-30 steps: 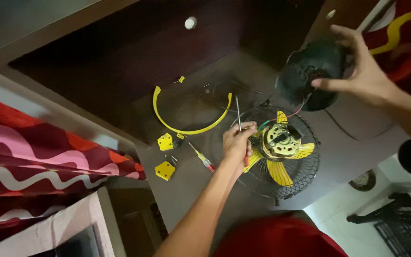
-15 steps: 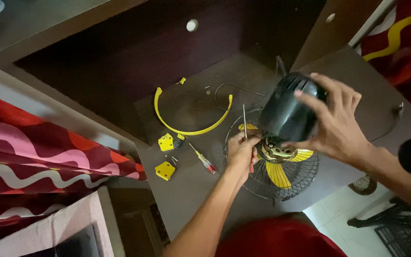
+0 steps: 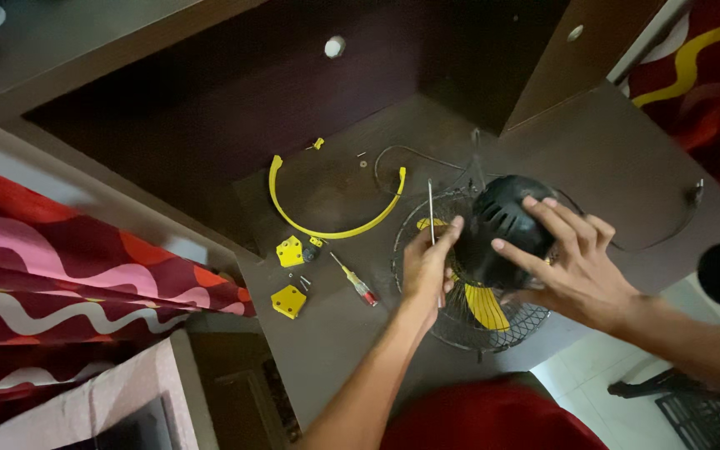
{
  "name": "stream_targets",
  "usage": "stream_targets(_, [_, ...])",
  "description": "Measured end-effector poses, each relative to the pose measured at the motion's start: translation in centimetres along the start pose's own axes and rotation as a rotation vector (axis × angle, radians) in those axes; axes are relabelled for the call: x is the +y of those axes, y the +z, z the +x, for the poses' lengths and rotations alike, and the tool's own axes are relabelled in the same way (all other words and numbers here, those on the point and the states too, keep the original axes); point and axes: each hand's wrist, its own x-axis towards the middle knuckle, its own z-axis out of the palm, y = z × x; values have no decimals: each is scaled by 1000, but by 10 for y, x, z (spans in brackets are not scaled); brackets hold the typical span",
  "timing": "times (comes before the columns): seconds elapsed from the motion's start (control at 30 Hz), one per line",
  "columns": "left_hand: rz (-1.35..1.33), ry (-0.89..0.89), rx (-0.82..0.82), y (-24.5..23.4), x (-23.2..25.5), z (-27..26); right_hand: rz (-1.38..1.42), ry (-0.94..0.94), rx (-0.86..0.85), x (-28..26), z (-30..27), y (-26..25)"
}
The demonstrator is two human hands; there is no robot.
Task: The person reassembles an electric fan on a table. They place the motor housing over the fan blades, align it, and use a screwdriver to tighten the central screw. The person then removes the housing again to adjust internal wiring before reseating it.
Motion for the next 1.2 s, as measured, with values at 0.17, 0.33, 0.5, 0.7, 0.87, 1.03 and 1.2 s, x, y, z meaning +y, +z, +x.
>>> stream_targets(0.17, [195, 55, 79, 1, 4, -8, 195, 82, 0, -17, 2, -6])
stream_targets(0.33, [204, 50, 109, 1, 7, -11, 425, 502, 255, -30, 5, -8])
stream_targets(0.5, [177, 18, 42, 2, 11, -16, 776, 708, 60, -12, 22, 6])
stream_targets(0.7, [105, 239, -53, 10, 10, -9, 1073, 803, 92, -21, 39, 11])
stream_targets(0.87, [102, 200, -52, 10, 14, -17, 1077, 988, 74, -19, 35, 7])
stream_targets(1.03, [193, 92, 51, 8, 20, -30, 1478, 1111, 206, 13, 16, 6])
stream_targets(1.2, [211, 164, 56, 3, 8, -34, 1596, 1054, 119, 24, -2, 1])
